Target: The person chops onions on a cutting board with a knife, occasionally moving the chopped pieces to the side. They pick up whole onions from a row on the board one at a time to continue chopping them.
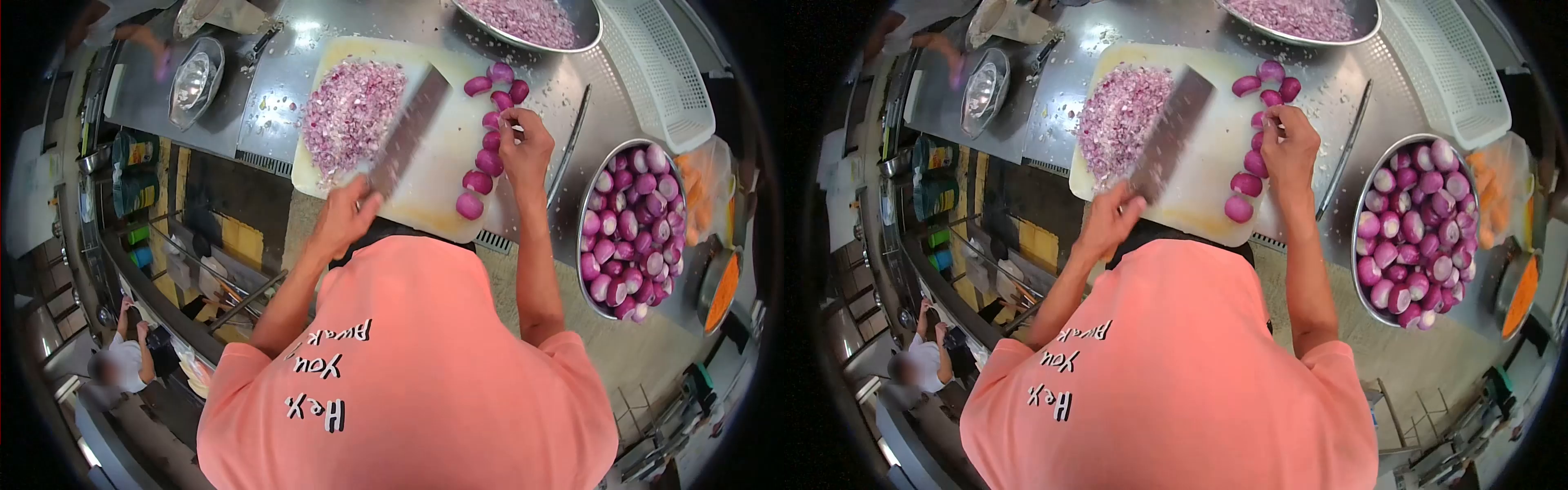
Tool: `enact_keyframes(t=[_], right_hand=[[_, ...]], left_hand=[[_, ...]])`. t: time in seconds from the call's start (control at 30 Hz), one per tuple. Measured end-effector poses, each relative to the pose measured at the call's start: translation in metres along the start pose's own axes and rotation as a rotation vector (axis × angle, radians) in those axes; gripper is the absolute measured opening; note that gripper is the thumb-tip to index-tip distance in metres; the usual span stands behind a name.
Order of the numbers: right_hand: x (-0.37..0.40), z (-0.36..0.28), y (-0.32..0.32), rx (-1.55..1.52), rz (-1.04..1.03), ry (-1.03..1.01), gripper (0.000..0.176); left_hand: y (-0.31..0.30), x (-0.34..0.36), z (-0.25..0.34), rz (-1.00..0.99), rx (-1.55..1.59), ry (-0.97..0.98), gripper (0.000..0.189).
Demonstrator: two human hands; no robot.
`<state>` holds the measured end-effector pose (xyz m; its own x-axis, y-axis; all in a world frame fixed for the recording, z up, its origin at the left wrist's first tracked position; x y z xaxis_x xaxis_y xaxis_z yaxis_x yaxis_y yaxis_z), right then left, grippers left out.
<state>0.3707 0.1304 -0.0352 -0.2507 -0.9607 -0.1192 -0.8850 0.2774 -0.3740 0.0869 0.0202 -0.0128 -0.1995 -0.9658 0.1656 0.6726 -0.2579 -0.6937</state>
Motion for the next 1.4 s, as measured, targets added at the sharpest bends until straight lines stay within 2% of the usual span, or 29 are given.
enact_keyframes(t=[0.03,0.1,0.17,0.23,0.37,0.4,0.47,0.5,0.57,0.6,0.63,0.7,0.77,0.83,0.87,0.9,0.97,1.0,1.03,1.07,1.17,1.27,1.33,1.4], right_hand=[[-0.004,0.000,0.002,-0.001,-0.005,-0.008,0.014],[-0.010,0.001,0.004,-0.020,-0.007,-0.006,0.017],[-0.018,0.001,0.007,-0.005,-0.025,-0.027,0.017],[-0.027,0.001,0.013,0.007,-0.045,-0.052,0.018],[-0.045,-0.003,0.029,0.121,-0.096,-0.130,0.022],[-0.048,-0.007,0.031,0.169,-0.096,-0.191,0.023],[-0.059,-0.001,0.038,0.196,-0.101,-0.184,0.024],[-0.060,0.004,0.044,0.213,-0.121,-0.166,0.025],[-0.065,0.003,0.055,0.311,-0.194,-0.234,0.028],[-0.067,-0.001,0.061,0.411,-0.228,-0.302,0.031],[-0.070,0.001,0.063,0.420,-0.205,-0.300,0.031],[-0.068,0.004,0.075,0.541,-0.339,-0.357,0.031],[-0.062,0.001,0.073,0.551,-0.298,-0.320,0.032],[-0.059,-0.009,0.079,0.555,-0.367,-0.387,0.030],[-0.055,-0.009,0.076,0.498,-0.417,-0.199,0.028],[-0.050,-0.009,0.080,0.539,-0.383,-0.340,0.026],[-0.031,-0.007,0.079,0.543,-0.310,-0.299,0.020],[-0.016,-0.014,0.079,0.559,-0.300,-0.284,0.020],[-0.001,-0.015,0.081,0.543,-0.330,-0.150,0.019],[0.013,-0.017,0.084,0.523,-0.353,-0.023,0.019],[0.056,-0.019,0.098,0.412,-0.316,0.055,0.024],[0.088,-0.023,0.109,0.389,-0.150,-0.006,0.021],[0.098,-0.038,0.110,0.440,-0.018,-0.094,0.018],[0.104,-0.042,0.114,0.472,0.021,-0.115,0.016]], left_hand=[[-0.001,0.006,-0.004,0.010,0.002,-0.002,0.018],[0.007,0.022,-0.020,-0.106,0.027,0.140,0.021],[-0.008,0.032,-0.051,-0.051,0.075,0.085,0.021],[-0.033,0.025,-0.070,-0.125,-0.091,0.032,0.022],[-0.057,0.007,-0.072,-0.026,-0.250,-0.067,0.021],[-0.055,0.003,-0.065,-0.002,-0.250,-0.016,0.020],[-0.052,0.004,-0.048,0.040,-0.205,0.098,0.018],[-0.053,0.011,-0.051,0.047,-0.193,0.082,0.018],[-0.049,0.029,-0.049,-0.102,-0.131,0.217,0.024],[-0.051,0.033,-0.057,-0.208,-0.142,0.163,0.019],[-0.061,0.033,-0.069,-0.212,-0.144,0.187,0.019],[-0.077,0.023,-0.107,-0.314,-0.175,0.216,0.022],[-0.099,0.002,-0.123,-0.355,-0.282,0.149,0.023],[-0.111,-0.016,-0.117,-0.219,-0.278,0.214,0.022],[-0.110,-0.020,-0.111,-0.186,-0.301,0.211,0.021],[-0.107,-0.018,-0.105,-0.153,-0.320,0.205,0.021],[-0.089,-0.009,-0.091,-0.131,-0.298,0.286,0.022],[-0.078,-0.003,-0.093,-0.075,-0.160,0.272,0.022],[-0.071,0.003,-0.092,-0.021,-0.025,0.250,0.022],[-0.064,0.004,-0.087,-0.032,-0.019,0.263,0.022],[-0.038,0.001,-0.071,-0.101,-0.083,0.297,0.022],[-0.041,-0.002,-0.052,-0.118,-0.076,0.403,0.025],[-0.035,0.003,-0.053,-0.263,0.050,0.224,0.024],[-0.030,0.012,-0.050,-0.265,0.076,0.231,0.024]])
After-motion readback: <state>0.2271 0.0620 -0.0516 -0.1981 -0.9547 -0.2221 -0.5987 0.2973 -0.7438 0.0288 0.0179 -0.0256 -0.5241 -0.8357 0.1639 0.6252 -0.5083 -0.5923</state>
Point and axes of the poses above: each hand's wrist, its own x-axis away from the middle knuckle, its own y-axis out of the palm, z = x × y, the point moved 7 cm from there along -x, towards the middle knuckle, and after that the axes turned 11 degrees about y, right-handed, at the moved point
